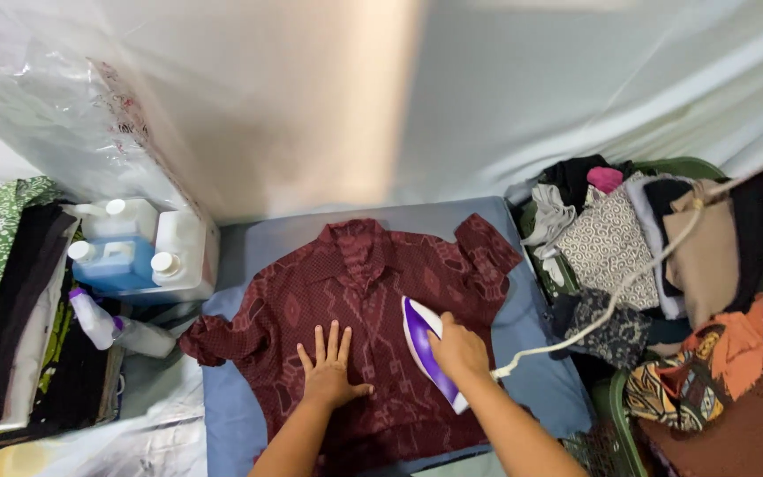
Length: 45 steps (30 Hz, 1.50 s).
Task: Ironing and folding a maroon patterned shirt on an ironing board.
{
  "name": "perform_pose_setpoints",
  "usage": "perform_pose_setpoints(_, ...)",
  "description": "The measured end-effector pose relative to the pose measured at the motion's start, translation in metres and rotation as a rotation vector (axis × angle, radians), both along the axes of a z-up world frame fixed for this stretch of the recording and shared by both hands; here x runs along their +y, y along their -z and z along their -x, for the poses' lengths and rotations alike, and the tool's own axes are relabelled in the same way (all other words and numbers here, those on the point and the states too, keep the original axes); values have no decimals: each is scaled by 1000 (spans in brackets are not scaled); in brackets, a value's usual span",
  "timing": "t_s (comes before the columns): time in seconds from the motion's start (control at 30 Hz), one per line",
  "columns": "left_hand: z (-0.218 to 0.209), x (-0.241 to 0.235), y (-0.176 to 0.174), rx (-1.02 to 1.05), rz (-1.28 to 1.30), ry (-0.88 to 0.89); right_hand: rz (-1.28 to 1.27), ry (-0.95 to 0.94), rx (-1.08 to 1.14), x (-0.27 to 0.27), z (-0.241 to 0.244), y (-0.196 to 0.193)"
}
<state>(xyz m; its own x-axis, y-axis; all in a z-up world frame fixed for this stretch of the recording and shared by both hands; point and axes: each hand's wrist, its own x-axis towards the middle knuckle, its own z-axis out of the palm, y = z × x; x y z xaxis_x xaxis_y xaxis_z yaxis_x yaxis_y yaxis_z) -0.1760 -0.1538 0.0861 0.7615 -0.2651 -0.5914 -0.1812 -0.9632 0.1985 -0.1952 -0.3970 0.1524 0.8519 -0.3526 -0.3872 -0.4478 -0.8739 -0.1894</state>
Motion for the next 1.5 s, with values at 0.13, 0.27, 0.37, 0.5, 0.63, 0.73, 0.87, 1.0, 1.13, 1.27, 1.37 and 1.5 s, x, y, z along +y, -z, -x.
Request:
perform_pose_setpoints(0.13,-12,0,-1,29,13,40,-3,7,-16,-2,-62,2)
perform_pose_setpoints(0.27,-15,1,1,45,26,40,5,1,-92,-14,-131,13)
perform_pose_setpoints(0.37,-18,-2,-2,75,14,37,6,-18,-124,-19,-176,17)
perform_pose_setpoints(0.5,-23,-5,-11,141,-12,30,-38,-3,-150,-21,-220,29)
perform_pose_setpoints(0.63,-20,-4,-9,145,-24,27,-44,0,-155,-27,-214,37)
perform_pose_setpoints(0.73,-20,-3,-7,107,-13,37,-59,-49,-74,-40,-170,38)
perform_pose_setpoints(0.87,-19,-3,-5,104,1,22,-35,-153,-65,-71,-77,34)
perform_pose_setpoints(1.0,-19,-5,-6,106,-26,22,22,-122,17,-111,9,28)
perform_pose_setpoints(1.13,-19,-6,-4,107,-46,26,101,-8,120,-151,66,31)
perform_pose_setpoints(1.27,-20,-8,-7,115,-61,23,157,170,99,-188,73,48)
perform_pose_setpoints(1.37,-21,-9,-9,131,-57,12,197,175,53,-204,38,56)
perform_pose_setpoints(1.5,-19,-4,0,120,-23,21,162,177,-75,-196,-26,32)
